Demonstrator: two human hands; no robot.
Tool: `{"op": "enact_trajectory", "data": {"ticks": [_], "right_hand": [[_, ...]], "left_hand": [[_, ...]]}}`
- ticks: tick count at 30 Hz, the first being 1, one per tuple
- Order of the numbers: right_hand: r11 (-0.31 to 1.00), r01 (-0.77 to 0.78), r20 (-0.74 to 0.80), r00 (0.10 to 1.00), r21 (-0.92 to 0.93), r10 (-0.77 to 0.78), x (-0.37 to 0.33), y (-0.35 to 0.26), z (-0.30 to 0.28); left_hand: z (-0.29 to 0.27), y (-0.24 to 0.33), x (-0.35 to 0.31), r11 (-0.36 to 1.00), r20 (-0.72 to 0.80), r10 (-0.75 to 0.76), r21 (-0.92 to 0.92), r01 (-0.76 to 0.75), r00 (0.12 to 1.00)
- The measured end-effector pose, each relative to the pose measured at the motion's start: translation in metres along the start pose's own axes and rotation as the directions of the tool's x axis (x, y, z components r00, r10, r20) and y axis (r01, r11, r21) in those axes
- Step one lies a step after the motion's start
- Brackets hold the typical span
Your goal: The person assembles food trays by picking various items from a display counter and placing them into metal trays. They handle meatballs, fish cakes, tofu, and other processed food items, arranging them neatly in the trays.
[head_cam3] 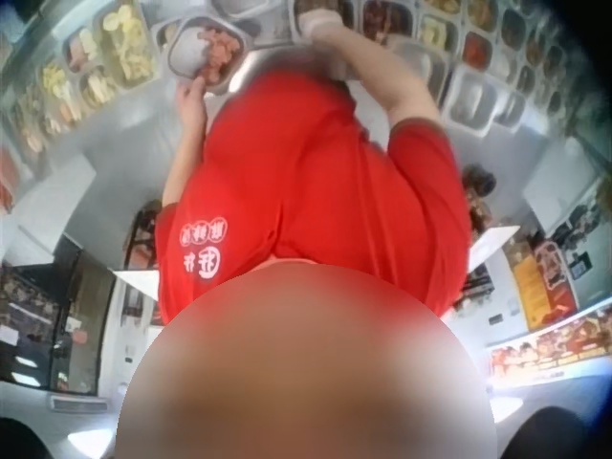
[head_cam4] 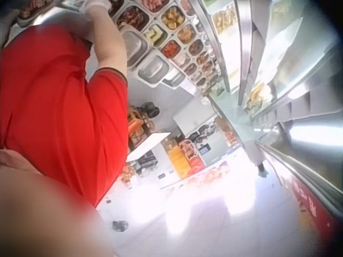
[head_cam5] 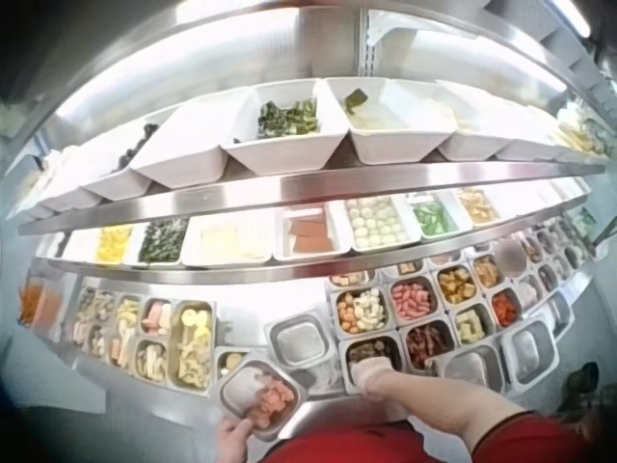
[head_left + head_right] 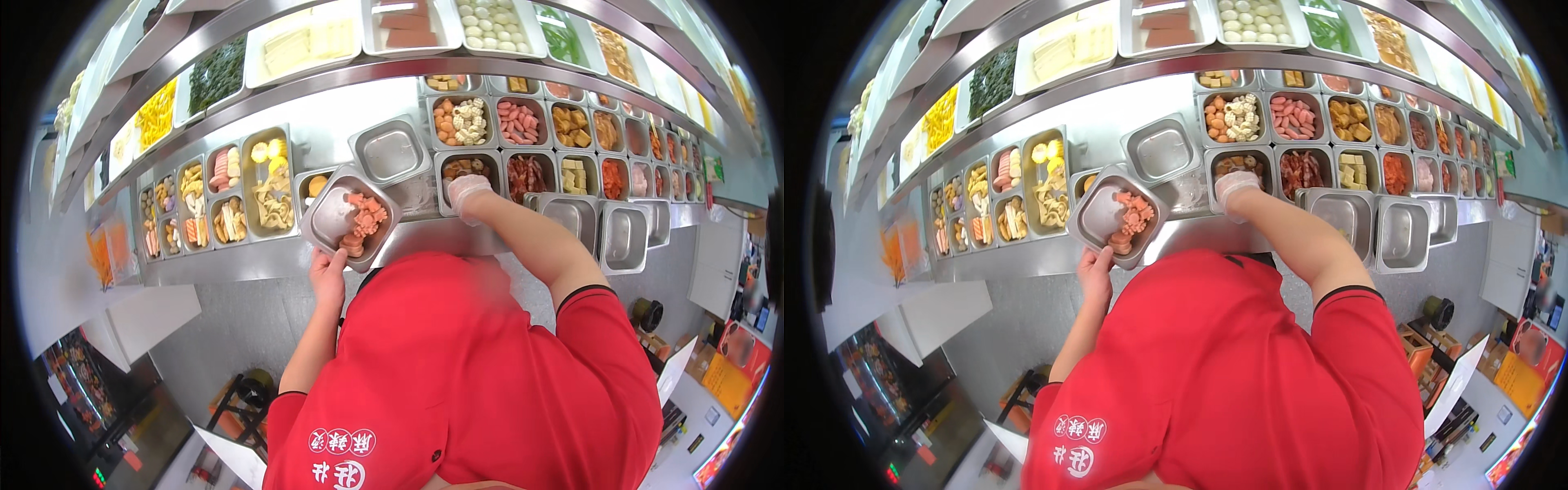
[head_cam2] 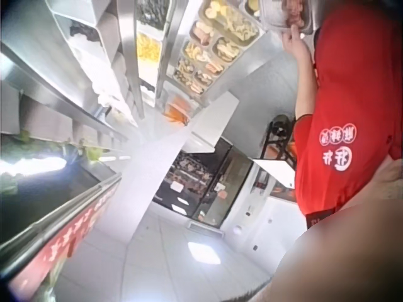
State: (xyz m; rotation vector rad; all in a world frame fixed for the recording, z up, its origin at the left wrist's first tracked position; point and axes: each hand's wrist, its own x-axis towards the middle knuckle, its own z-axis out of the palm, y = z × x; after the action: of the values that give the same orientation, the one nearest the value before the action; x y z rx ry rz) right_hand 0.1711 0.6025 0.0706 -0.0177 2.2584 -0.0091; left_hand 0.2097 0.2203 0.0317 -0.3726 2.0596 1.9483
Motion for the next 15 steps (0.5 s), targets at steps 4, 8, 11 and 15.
{"op": "enact_trajectory", "data": {"ticks": [4, 8, 11, 15], "right_hand": [[0.996, -0.057, -0.011, 0.998, 0.071, 0.058, 0.0, -0.008, 0.021], [0.997, -0.049, -0.003, 0.999, 0.053, 0.049, 0.001, -0.021, 0.036], [0.996, -0.038, -0.042, 0.998, 0.087, 0.041, 0.003, -0.026, 0.042], [0.985, -0.027, 0.004, 1.0, 0.173, 0.027, 0.004, -0.027, 0.046]], "left_hand": [[-0.004, 0.003, 0.006, 0.997, 0.005, 0.051, 0.062, -0.051, 0.999], [0.001, 0.013, 0.014, 0.999, 0.059, 0.027, -0.045, -0.024, 0.998], [0.007, 0.015, 0.026, 0.999, 0.089, 0.022, -0.037, -0.019, 0.996], [0.012, 0.012, 0.046, 1.0, 0.129, 0.019, 0.02, -0.021, 0.992]]}}
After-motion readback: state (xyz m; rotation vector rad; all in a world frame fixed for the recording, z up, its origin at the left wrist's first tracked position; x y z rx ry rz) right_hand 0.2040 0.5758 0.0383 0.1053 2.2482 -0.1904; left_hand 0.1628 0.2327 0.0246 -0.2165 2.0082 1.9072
